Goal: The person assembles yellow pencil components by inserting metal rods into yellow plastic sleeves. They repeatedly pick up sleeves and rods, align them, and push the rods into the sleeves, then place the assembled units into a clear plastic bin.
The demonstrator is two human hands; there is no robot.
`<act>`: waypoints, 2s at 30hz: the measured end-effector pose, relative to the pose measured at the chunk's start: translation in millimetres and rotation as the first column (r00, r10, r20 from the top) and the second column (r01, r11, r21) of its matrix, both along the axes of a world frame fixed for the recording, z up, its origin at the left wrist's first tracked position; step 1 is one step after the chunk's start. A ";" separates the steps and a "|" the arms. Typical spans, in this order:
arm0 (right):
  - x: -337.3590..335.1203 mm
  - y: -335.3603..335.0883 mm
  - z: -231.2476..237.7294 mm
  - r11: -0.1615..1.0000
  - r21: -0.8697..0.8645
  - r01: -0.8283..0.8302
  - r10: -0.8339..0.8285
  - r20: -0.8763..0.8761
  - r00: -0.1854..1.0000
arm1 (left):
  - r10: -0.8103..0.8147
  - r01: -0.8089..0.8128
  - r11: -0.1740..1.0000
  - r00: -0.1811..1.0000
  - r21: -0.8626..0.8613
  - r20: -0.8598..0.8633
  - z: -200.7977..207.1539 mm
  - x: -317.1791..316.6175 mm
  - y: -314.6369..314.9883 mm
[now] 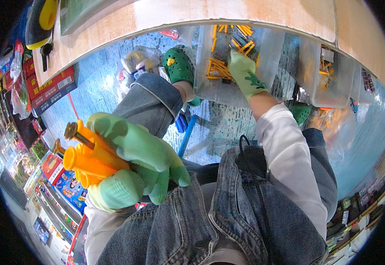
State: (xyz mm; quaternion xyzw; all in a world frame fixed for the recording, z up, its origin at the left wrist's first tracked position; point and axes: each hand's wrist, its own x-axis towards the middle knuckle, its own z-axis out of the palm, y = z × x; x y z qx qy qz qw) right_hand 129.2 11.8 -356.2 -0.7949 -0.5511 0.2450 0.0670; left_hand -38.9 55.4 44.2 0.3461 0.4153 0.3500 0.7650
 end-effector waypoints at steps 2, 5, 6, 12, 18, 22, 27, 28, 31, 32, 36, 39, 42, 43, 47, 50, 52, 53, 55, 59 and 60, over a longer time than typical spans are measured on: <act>13.6 8.0 -0.4 0.977 0.191 0.090 -0.076 -0.082 0.994 | 0.013 -0.013 1.000 1.000 -0.008 0.016 -0.4 -2.5 1.2; 27.9 34.7 1.5 0.958 0.260 0.118 -0.102 -0.072 0.992 | -0.032 0.034 0.996 0.999 -0.080 0.017 -1.0 -10.5 6.3; 26.5 47.9 1.4 0.993 0.030 0.111 -0.109 -0.041 0.993 | -0.086 0.084 0.985 0.996 -0.153 -0.003 2.5 -15.5 11.3; 1.3 62.5 -1.4 0.938 -0.336 -0.080 0.104 0.056 0.993 | -0.129 0.140 0.990 0.968 -0.035 0.217 -9.4 -18.5 21.7; 16.5 47.7 -5.3 0.926 -0.372 -0.068 0.062 -0.027 0.998 | 0.004 -0.009 0.998 0.996 0.062 0.085 -6.4 -5.3 17.8; 43.3 47.7 16.8 0.952 -0.300 0.058 -0.175 -0.381 0.908 | -0.005 0.005 1.000 0.998 0.001 0.058 -5.0 -7.9 18.9; 59.8 39.9 26.9 0.993 -0.054 0.101 -0.114 -0.595 0.796 | -0.052 0.053 0.999 0.995 -0.002 0.086 -2.2 -8.7 17.0; 56.8 39.1 23.0 0.998 -0.016 0.064 -0.062 -0.555 0.830 | -0.048 0.048 0.999 0.996 0.005 0.079 -3.2 -8.5 17.6; 42.1 35.3 6.9 0.996 0.094 -0.011 0.040 -0.318 0.947 | -0.044 0.044 0.999 0.997 0.007 0.057 -3.7 -7.0 16.6; 35.9 33.5 1.6 0.997 0.038 -0.062 0.070 -0.235 0.970 | -0.046 0.046 0.999 0.998 0.004 0.050 -4.4 -7.0 16.9; 12.0 21.8 -9.0 0.944 0.293 -0.151 0.180 -0.074 0.981 | -0.037 0.038 0.999 0.999 -0.007 0.023 -5.7 -8.4 18.2; 2.0 21.2 -4.8 0.971 0.206 -0.121 0.137 -0.064 0.989 | -0.033 0.033 0.999 0.999 -0.017 -0.004 -5.7 -7.7 19.0; 5.5 23.2 15.9 0.987 0.051 0.155 -0.102 -0.550 0.829 | -0.030 0.029 0.999 0.999 -0.018 -0.042 -6.7 -6.1 19.3; 6.1 22.7 27.1 0.966 -0.047 0.255 -0.208 -0.731 0.650 | -0.049 0.049 0.999 0.998 -0.008 -0.048 -7.5 -6.3 19.3; 33.9 4.1 105.7 0.865 -0.503 0.009 -0.486 -0.840 -0.242 | -0.128 0.129 0.992 0.982 -0.007 -0.136 -1.1 -9.8 16.7; 44.8 -17.0 182.3 0.847 -0.529 -0.049 -0.459 -0.683 -0.568 | -0.150 0.149 0.989 0.984 -0.013 -0.094 -0.8 -8.5 8.7; 51.2 -32.0 232.3 0.901 -0.434 -0.015 -0.393 -0.800 -0.454 | -0.172 0.174 0.985 0.980 0.015 -0.097 -5.7 -3.0 0.3; 52.9 -42.1 255.6 0.924 -0.381 0.002 -0.351 -0.853 -0.385 | -0.176 0.186 0.979 0.978 0.084 -0.115 -10.1 1.4 -6.7; 49.1 -71.1 297.3 0.931 -0.338 0.141 -0.261 -0.883 -0.391 | -0.189 0.202 0.975 0.972 0.091 -0.140 -20.7 12.6 -18.3; 42.6 -120.6 360.5 0.904 -0.290 0.314 -0.261 -0.956 -0.133 | -0.299 0.302 0.948 0.953 0.103 -0.036 -31.8 32.8 -56.5; 40.5 -131.3 372.7 0.903 -0.273 0.333 -0.279 -0.960 -0.029 | -0.384 0.368 0.920 0.916 0.136 0.115 -31.6 35.3 -62.5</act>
